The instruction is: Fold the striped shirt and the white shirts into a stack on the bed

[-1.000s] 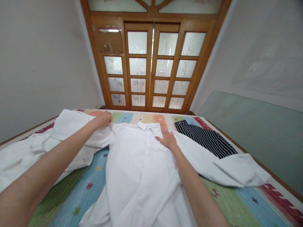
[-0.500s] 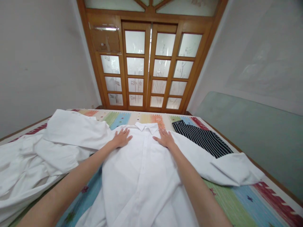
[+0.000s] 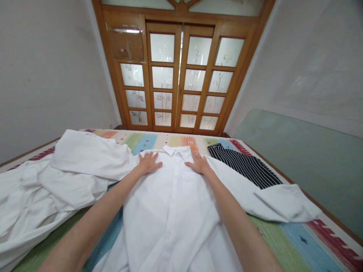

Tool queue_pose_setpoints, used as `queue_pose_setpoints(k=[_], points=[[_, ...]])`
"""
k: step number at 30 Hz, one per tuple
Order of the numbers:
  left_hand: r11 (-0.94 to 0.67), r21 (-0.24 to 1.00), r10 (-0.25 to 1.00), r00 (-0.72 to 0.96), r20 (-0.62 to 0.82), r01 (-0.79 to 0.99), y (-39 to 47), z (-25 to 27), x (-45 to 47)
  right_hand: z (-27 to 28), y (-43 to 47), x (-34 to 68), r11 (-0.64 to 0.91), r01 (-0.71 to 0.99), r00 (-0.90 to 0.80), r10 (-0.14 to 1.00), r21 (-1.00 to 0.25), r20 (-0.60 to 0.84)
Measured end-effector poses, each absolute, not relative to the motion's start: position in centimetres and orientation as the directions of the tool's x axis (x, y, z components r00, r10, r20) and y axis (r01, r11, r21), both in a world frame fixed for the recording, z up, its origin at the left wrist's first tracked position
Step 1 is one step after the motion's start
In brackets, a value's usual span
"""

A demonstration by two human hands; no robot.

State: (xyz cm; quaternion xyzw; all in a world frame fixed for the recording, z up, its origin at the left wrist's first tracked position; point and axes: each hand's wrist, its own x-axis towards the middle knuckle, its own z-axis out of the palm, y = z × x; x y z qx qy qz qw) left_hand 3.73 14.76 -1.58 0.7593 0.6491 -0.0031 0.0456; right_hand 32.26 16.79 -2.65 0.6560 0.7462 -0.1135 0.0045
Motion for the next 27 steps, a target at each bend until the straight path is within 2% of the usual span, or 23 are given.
queue_pose_setpoints(k=[3, 7, 11, 16, 21, 24, 27], points=[[-0.183, 0.089, 0.981, 0.188, -0.046, 0.979, 15.4, -1.7, 5.1, -2.2, 16.7, 31.6, 0.080, 0.982, -0.109, 0.980, -0.169, -0.169], [-0.233, 0.093, 0.972, 0.229, 0.060, 0.968, 16.1, -2.8, 6.1, -2.3, 16.6, 30.7, 0.050, 0.986, -0.075, 0.986, -0.162, -0.151], [-0.274, 0.092, 0.959, 0.265, 0.103, 0.957, 16.3, -3.7, 6.1, -3.2, 16.6, 30.4, 0.067, 0.988, -0.079, 0.993, -0.142, -0.083], [-0.269, 0.040, 0.939, 0.253, 0.232, 0.962, 15.6, -3.6, 6.3, -3.7, 16.4, 30.4, 0.067, 0.984, -0.068, 0.998, -0.168, 0.000], [-0.222, 0.017, 0.934, 0.207, 0.291, 0.975, 14.7, -3.1, 6.8, -3.4, 15.5, 30.3, 0.095, 0.982, -0.068, 0.984, -0.162, 0.162], [-0.226, 0.035, 0.920, 0.201, 0.335, 0.974, 14.5, -3.1, 6.8, -3.1, 14.9, 30.2, 0.091, 0.986, -0.059, 0.974, -0.137, 0.221], [-0.295, 0.074, 0.891, 0.247, 0.381, 0.953, 14.8, -3.2, 6.7, -2.9, 14.6, 30.0, 0.072, 0.991, -0.046, 0.974, -0.112, 0.221]])
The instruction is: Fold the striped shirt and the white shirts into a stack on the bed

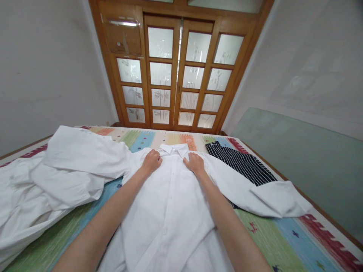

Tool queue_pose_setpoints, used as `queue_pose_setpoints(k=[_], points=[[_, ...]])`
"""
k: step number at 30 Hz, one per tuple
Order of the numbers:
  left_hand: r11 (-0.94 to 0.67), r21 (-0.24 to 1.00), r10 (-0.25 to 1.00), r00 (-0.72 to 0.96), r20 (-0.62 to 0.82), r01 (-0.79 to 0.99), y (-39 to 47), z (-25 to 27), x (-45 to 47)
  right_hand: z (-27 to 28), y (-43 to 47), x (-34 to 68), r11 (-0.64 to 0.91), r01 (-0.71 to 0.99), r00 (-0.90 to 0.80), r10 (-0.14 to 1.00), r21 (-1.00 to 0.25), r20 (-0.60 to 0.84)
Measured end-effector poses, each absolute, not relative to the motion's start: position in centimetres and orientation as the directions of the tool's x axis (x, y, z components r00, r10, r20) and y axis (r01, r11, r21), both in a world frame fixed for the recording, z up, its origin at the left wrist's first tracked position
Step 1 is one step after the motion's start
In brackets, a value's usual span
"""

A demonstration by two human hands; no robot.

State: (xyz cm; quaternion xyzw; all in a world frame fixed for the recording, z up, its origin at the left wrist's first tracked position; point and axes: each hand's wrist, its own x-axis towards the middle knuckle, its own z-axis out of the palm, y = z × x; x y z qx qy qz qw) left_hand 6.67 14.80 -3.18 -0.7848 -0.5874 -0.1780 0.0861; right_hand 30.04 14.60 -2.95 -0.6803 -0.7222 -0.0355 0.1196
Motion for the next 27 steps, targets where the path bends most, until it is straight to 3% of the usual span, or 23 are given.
queue_pose_setpoints(k=[5, 11, 18, 27], points=[[-0.438, 0.164, 0.847, 0.344, 0.406, 0.884, 15.8, -3.4, 6.3, -2.9, 14.5, 30.0, 0.063, 0.990, -0.033, 0.974, -0.125, 0.224], [-0.438, 0.191, 0.845, 0.330, 0.421, 0.878, 16.6, -3.9, 6.0, -3.3, 14.9, 30.1, 0.082, 0.983, -0.046, 0.976, -0.164, 0.212], [-0.439, 0.022, 0.831, 0.397, 0.390, 0.898, 17.4, -3.8, 7.0, -4.3, 15.8, 30.5, 0.129, 0.974, -0.088, 0.972, -0.187, 0.217], [-0.344, -0.073, 0.884, 0.350, 0.309, 0.936, 18.5, -3.3, 7.6, -4.5, 15.9, 30.7, 0.146, 0.971, -0.102, 0.970, -0.191, 0.221]])
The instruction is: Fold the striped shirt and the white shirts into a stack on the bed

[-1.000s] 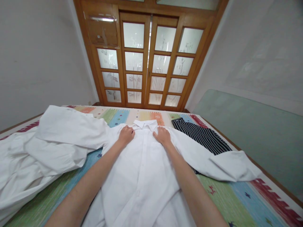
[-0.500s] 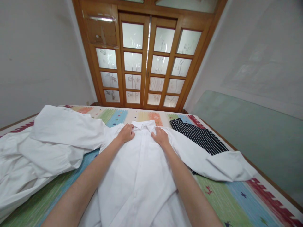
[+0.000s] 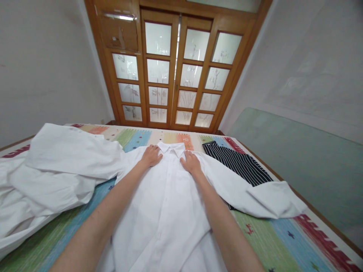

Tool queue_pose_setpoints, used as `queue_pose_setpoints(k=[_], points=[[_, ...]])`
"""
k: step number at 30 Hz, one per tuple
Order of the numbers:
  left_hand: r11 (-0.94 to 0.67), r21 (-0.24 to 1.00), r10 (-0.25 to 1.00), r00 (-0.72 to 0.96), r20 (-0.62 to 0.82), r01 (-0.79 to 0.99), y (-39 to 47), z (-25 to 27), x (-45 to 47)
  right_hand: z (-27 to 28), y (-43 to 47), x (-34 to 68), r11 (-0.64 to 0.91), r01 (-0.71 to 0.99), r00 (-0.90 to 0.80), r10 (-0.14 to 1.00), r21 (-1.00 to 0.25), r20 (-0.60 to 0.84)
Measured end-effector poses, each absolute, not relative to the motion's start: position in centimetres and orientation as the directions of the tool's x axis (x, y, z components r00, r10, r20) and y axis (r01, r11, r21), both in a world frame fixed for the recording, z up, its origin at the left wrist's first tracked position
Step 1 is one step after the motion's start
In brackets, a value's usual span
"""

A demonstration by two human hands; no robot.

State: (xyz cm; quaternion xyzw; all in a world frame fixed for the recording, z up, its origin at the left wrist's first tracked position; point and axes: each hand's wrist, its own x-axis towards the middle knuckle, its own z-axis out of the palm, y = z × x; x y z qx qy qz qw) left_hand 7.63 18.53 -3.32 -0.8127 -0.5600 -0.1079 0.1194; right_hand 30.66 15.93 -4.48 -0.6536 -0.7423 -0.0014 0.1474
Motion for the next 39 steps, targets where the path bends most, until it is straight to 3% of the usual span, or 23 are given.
queue_pose_setpoints(k=[5, 12, 21, 24, 31, 35, 39], points=[[-0.255, -0.041, 0.900, 0.252, 0.354, 0.966, 18.4, -3.1, 8.0, -4.3, 15.9, 30.7, 0.154, 0.970, -0.111, 0.969, -0.186, 0.222], [-0.296, 0.113, 0.899, 0.236, 0.370, 0.949, 18.5, -4.0, 7.7, -4.3, 15.8, 30.6, 0.135, 0.974, -0.095, 0.973, -0.184, 0.210], [-0.250, 0.027, 0.941, 0.236, 0.244, 0.968, 18.7, -3.9, 7.6, -4.0, 15.7, 30.5, 0.114, 0.973, -0.076, 0.979, -0.200, 0.188], [-0.207, 0.020, 0.935, 0.192, 0.297, 0.978, 18.2, -3.4, 8.0, -4.0, 15.7, 30.5, 0.111, 0.973, -0.072, 0.979, -0.201, 0.193], [-0.186, 0.132, 0.898, 0.114, 0.425, 0.974, 17.8, -3.1, 7.9, -4.0, 15.6, 30.4, 0.117, 0.971, -0.073, 0.976, -0.209, 0.206], [-0.123, 0.174, 0.929, 0.051, 0.368, 0.977, 19.0, -2.9, 6.6, -4.1, 15.7, 30.5, 0.118, 0.971, -0.074, 0.975, -0.207, 0.209], [-0.182, 0.231, 0.966, 0.129, 0.225, 0.956, 20.9, -1.8, 5.1, -4.2, 15.8, 30.5, 0.113, 0.972, -0.070, 0.976, -0.204, 0.207]])
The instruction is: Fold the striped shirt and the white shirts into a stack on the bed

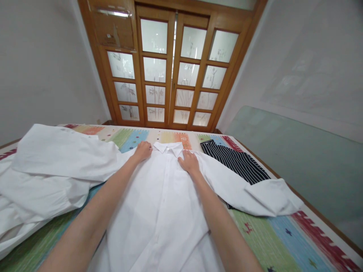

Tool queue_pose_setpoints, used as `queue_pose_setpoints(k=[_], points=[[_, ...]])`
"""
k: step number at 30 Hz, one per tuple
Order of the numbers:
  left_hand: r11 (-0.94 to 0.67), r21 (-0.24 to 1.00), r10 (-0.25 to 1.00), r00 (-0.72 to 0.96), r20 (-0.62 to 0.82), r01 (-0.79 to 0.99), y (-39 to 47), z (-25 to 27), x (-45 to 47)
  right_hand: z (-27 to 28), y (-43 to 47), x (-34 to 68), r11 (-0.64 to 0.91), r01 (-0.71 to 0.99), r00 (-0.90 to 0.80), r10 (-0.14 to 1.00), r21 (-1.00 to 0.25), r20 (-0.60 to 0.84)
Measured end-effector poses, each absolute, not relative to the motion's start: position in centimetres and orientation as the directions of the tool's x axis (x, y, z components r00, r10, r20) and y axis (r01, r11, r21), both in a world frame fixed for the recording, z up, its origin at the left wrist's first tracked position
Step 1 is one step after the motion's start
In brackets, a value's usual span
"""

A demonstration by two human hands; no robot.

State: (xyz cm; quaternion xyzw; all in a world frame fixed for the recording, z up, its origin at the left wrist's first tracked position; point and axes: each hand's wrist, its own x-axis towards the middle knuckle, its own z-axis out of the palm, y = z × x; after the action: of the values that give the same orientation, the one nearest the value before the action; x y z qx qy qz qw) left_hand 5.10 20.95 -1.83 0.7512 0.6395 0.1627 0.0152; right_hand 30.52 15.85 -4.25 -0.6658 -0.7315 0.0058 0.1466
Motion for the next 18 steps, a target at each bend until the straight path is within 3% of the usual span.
queue_pose_setpoints(k=[11, 18], points=[[-0.123, 0.361, 0.991, 0.097, 0.090, 0.924, 23.3, -0.1, 4.2, -4.4, 15.9, 30.4, 0.105, 0.974, -0.061, 0.974, -0.200, 0.218], [-0.125, 0.402, 0.990, 0.088, 0.109, 0.907, 24.4, -0.8, 4.5, -4.6, 16.1, 30.5, 0.106, 0.974, -0.062, 0.975, -0.202, 0.216]])
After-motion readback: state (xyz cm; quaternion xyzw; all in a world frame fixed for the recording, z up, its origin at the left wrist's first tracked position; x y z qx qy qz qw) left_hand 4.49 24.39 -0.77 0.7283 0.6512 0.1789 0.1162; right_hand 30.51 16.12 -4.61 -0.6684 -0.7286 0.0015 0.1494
